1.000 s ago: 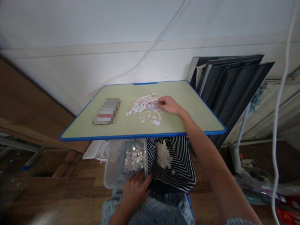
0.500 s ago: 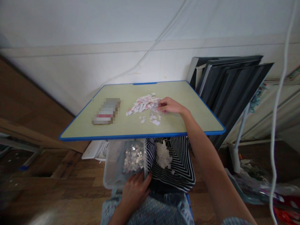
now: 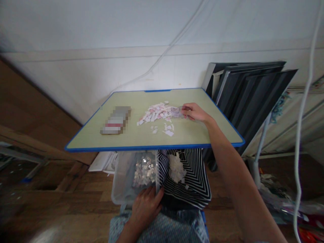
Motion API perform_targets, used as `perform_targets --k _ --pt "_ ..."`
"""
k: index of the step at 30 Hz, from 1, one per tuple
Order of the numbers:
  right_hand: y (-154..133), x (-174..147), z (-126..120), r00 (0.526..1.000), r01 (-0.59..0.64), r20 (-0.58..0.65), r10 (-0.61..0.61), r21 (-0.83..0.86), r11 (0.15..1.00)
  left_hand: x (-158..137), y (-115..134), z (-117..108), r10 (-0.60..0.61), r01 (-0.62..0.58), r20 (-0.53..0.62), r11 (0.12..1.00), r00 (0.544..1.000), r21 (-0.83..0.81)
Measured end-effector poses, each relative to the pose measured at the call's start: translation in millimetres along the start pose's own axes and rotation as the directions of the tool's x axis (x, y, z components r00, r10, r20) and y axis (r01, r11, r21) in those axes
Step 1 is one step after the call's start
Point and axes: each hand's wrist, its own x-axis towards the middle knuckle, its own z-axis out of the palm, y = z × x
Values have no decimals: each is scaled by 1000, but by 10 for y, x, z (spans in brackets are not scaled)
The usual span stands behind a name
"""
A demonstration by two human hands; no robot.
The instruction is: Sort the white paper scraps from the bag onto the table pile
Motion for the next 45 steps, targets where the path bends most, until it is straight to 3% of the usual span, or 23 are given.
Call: perform_targets --k 7,11,16,21,25,31,35,39,45 --pt "-6 16 69 998 13 56 -12 -8 1000 -5 1 -8 0 0 -9 1000 1000 2" --pt "-7 19 74 1000 8 12 -7 -53 999 -8 4 -15 14 -14 -6 1000 1000 6" --pt "-7 -4 44 991 8 132 -7 -4 1000 -12 3 -3 11 -11 -22 1000 1000 8" --pt "-11 7 51 999 26 -41 -28 -47 999 -6 -5 -17 16 -16 -11 1000 1000 9" --pt "-20 4 49 999 -36 -9 35 -94 995 -4 -8 -8 9 -9 -22 1000 1000 3" --pt "-20 5 43 997 -13 -76 4 -116 993 2 -5 9 6 -6 -7 1000 1000 -2" --pt "-36 -11 35 1000 -16 -1 16 -73 997 -2 -4 7 2 -2 -11 1000 1000 5" --pt "-57 -29 16 999 21 -35 -22 -15 1000 -6 0 -2 8 -8 -9 1000 1000 16" --pt "-59 -29 61 992 -7 127 9 -17 1000 -6 3 -3 9 -9 -17 1000 1000 9"
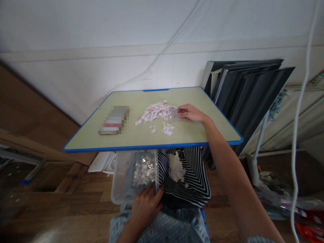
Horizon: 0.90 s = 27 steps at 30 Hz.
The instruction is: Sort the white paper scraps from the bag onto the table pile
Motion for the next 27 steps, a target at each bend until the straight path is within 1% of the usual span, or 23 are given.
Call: perform_targets --k 3,5,9,12,14,18,22,23,27 --pt "15 27 48 997 43 -70 -44 -11 999 -2 1 8 -5 5 -10 1000 1000 -2" --pt "22 42 74 997 37 -67 -38 -21 999 -2 1 9 -1 1 -8 1000 1000 -1" --pt "24 41 85 1000 19 -8 -19 -21 1000 0 -2 8 2 -2 -4 1000 1000 -4" --pt "25 36 77 996 62 -56 -64 -28 998 0 -6 11 5 -5 -15 1000 1000 -2" --pt "25 38 76 993 68 -93 -71 -37 997 -1 -7 13 2 -2 -19 1000 1000 0" --pt "16 43 69 998 49 -37 -50 -28 998 1 -3 6 2 -2 -27 1000 1000 1" --pt "6 36 52 990 87 -110 -87 -13 996 10 -2 -12 9 -9 -9 1000 1000 0" --pt "4 32 48 991 81 -102 -82 -10 997 10 -2 -15 8 -8 -6 1000 1000 -1" --pt "-2 11 31 999 36 39 -36 3 999 7 -1 -10 -1 1 0 1000 1000 -4"
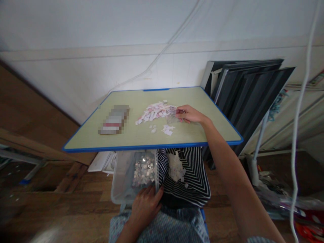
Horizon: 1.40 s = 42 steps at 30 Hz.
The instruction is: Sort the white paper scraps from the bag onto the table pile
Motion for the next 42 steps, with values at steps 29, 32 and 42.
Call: perform_targets --k 29,32,42 --pt "58 51 44 986 -14 -168 1 -77 997 -4 -3 -8 -4 3 43 1000 999 5" --pt "11 37 59 997 -11 -77 7 -44 999 -1 -5 -11 -3 3 35 1000 999 4" --pt "29 52 77 994 9 -113 -13 -29 1000 -13 1 8 -2 2 -4 1000 1000 -5"
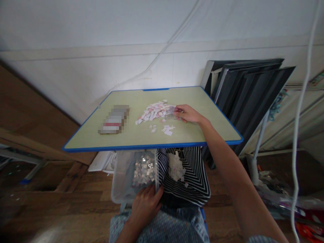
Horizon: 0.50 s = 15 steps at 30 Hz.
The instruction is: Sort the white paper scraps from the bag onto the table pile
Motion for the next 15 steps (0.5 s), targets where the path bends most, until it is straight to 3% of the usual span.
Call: perform_targets --k 3,10,15 --pt "3 -6 -18 999 -18 -52 16 -32 999 1 1 -1 -1 1 7 1000 1000 1" --pt "-52 -56 -125 996 -85 5 85 -35 996 8 0 -4 4 -4 9 1000 1000 -3" --pt "-56 -60 -147 999 -26 -36 27 14 1000 15 -1 -19 2 -2 13 1000 1000 3"
